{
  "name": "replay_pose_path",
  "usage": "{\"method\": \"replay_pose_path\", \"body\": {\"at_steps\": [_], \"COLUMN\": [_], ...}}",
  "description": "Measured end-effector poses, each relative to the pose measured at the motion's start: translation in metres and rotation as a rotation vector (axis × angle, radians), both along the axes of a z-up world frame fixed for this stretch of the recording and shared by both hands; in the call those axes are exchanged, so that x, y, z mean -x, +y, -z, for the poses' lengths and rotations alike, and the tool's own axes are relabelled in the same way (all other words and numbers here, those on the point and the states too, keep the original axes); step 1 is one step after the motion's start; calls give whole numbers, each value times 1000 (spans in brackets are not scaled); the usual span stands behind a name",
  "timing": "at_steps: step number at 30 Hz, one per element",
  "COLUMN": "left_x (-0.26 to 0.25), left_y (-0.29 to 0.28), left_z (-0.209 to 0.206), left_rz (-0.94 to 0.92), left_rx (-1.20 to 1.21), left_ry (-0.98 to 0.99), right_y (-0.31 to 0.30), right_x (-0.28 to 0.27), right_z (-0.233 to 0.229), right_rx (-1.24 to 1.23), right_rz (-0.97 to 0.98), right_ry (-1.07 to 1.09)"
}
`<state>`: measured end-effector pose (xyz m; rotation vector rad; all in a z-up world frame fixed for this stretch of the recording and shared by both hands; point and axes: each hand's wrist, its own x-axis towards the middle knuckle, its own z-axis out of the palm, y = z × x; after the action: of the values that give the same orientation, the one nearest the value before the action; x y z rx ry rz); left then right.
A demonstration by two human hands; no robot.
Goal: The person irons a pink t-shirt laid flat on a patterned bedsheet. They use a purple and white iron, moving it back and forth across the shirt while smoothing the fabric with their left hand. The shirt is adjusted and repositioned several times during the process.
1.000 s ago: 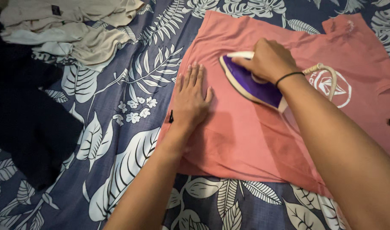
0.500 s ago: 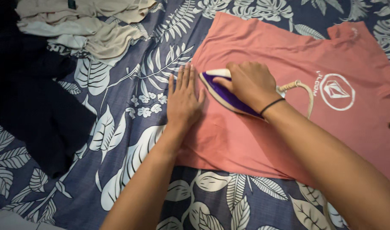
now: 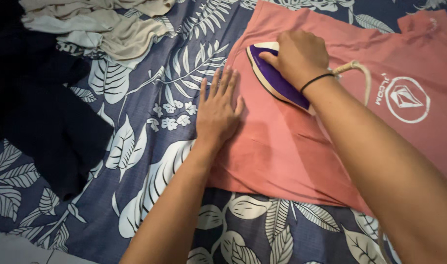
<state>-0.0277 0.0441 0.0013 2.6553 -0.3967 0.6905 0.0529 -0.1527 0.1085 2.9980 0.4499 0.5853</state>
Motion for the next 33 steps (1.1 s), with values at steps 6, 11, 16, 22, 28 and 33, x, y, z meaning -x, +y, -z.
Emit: {"method": "replay_pose_path", "body": {"at_steps": [6, 11, 16, 22, 28, 33], "left_x": [-2, -3, -2, -2, -4, -5], "left_y": [-2, -3, -3, -3, 0, -7], "left_z": [-2, -3, -5, -6, -9, -10], "left_rz": [-20, -10, -16, -10, 31, -15], "left_rx": [-29, -37, -48, -49, -40, -114], "left_ry": [71, 102, 110, 75, 80, 31], "right_y": [-67, -114, -110, -51, -39, -81], "right_x": [33, 73, 101, 104, 111, 129], "right_z": [-15, -38, -54, -38, -36, -40], "right_rx": [2, 57, -45, -102, -79, -54], "right_rz": [33, 123, 141, -89, -162, -115], "right_ry": [183, 431, 557, 482, 429, 433]}}
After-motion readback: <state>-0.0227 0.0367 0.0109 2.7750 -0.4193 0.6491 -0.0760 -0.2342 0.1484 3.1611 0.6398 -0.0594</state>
